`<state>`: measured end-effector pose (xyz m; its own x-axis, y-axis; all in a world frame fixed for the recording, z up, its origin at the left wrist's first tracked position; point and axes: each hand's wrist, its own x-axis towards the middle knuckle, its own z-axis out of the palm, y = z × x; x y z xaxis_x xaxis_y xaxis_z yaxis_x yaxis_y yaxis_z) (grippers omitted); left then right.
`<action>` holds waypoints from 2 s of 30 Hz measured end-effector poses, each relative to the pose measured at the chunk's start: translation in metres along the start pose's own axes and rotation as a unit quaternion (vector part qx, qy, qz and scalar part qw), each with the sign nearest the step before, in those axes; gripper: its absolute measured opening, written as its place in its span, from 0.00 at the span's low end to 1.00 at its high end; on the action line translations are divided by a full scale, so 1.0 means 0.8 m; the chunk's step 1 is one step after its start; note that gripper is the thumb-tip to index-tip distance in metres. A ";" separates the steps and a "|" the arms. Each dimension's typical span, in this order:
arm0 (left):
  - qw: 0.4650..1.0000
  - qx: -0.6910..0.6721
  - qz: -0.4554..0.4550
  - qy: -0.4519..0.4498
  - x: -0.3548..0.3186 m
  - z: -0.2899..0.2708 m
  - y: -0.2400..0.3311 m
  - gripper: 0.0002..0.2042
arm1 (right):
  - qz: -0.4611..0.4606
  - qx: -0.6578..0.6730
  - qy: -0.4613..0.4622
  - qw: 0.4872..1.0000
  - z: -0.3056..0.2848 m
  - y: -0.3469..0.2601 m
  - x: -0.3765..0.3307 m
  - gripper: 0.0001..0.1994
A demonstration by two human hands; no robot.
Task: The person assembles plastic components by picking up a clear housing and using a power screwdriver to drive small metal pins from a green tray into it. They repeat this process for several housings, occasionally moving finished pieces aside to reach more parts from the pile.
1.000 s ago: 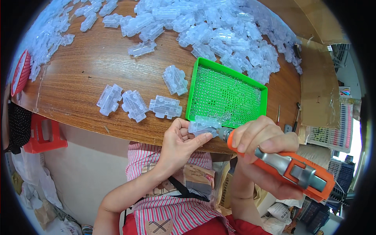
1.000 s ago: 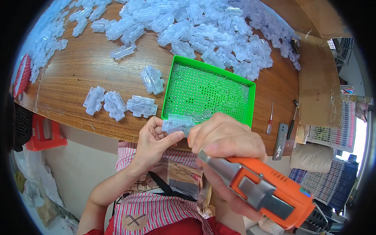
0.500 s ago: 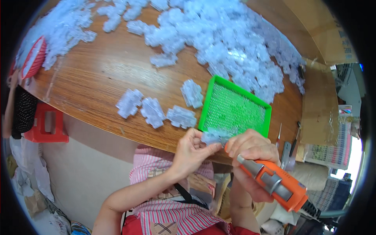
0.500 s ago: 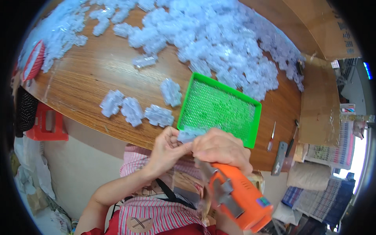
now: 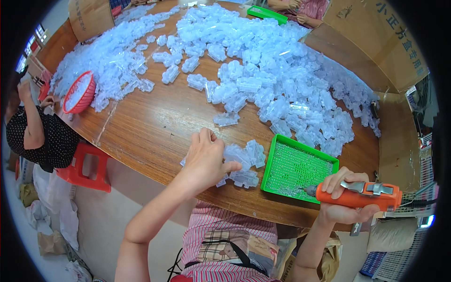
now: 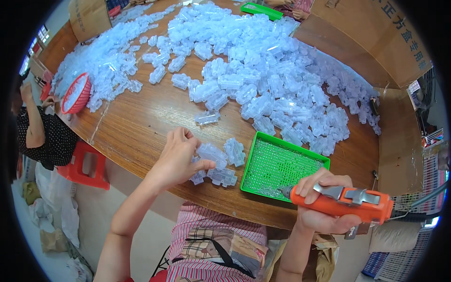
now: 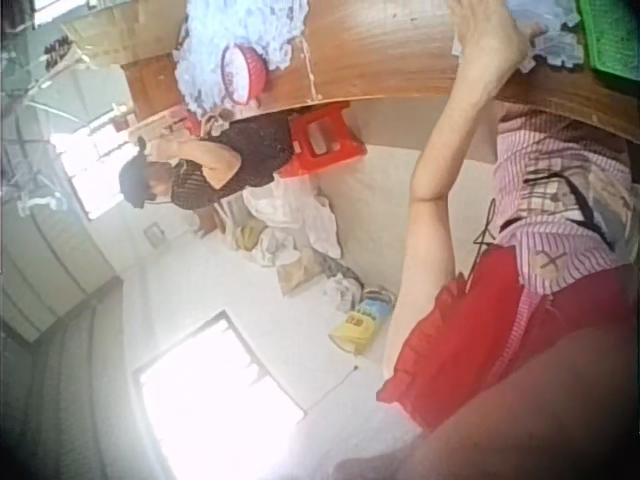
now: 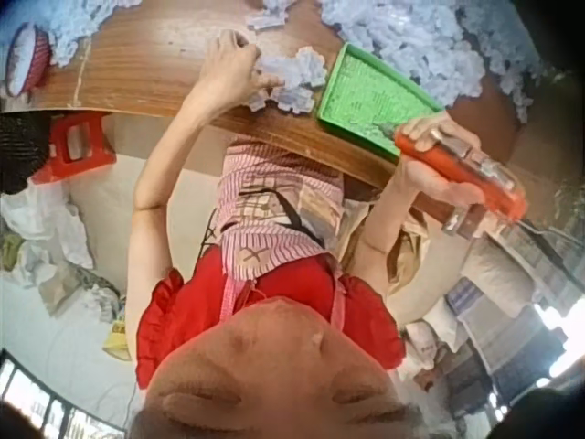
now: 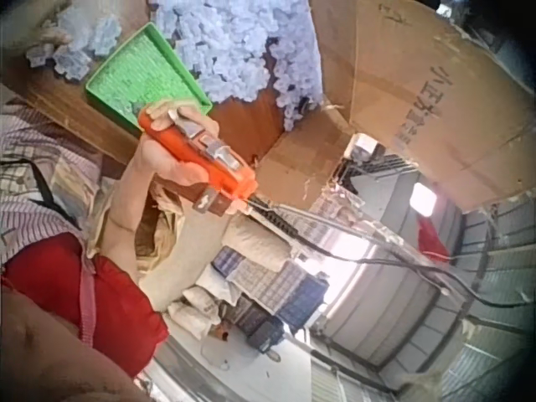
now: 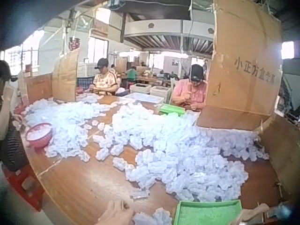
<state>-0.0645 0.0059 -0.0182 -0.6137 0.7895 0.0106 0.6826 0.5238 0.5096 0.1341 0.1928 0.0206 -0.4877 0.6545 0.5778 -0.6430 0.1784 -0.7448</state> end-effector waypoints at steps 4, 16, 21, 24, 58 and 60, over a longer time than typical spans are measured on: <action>0.989 0.071 -0.105 -0.078 0.044 -0.014 -0.017 0.25 | 0.012 -0.021 0.005 1.000 0.003 0.003 -0.004 0.41; 0.948 -0.248 -0.135 -0.149 0.107 -0.055 -0.131 0.16 | 0.018 -0.016 0.030 0.999 -0.023 0.008 -0.006 0.38; 0.890 -0.319 -0.289 0.148 0.123 -0.182 -0.259 0.34 | 0.016 0.002 0.024 1.000 -0.020 0.011 -0.001 0.38; 0.885 -0.258 -0.292 0.254 0.134 -0.200 -0.270 0.47 | 0.030 -0.006 0.026 0.999 -0.011 0.015 -0.003 0.38; 0.590 -0.710 -0.254 -0.290 -0.074 0.083 0.081 0.18 | 0.119 -0.066 0.039 0.990 -0.029 0.076 -0.026 0.45; 0.557 -0.732 -0.268 -0.287 -0.076 0.095 0.082 0.17 | 0.113 -0.071 0.037 0.990 -0.030 0.078 -0.027 0.45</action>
<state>0.0476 0.0167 -0.0506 -0.0592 0.8374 -0.5433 -0.8496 0.2435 0.4678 0.1192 0.2075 -0.0465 -0.5613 0.7412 0.3681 -0.4299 0.1190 -0.8950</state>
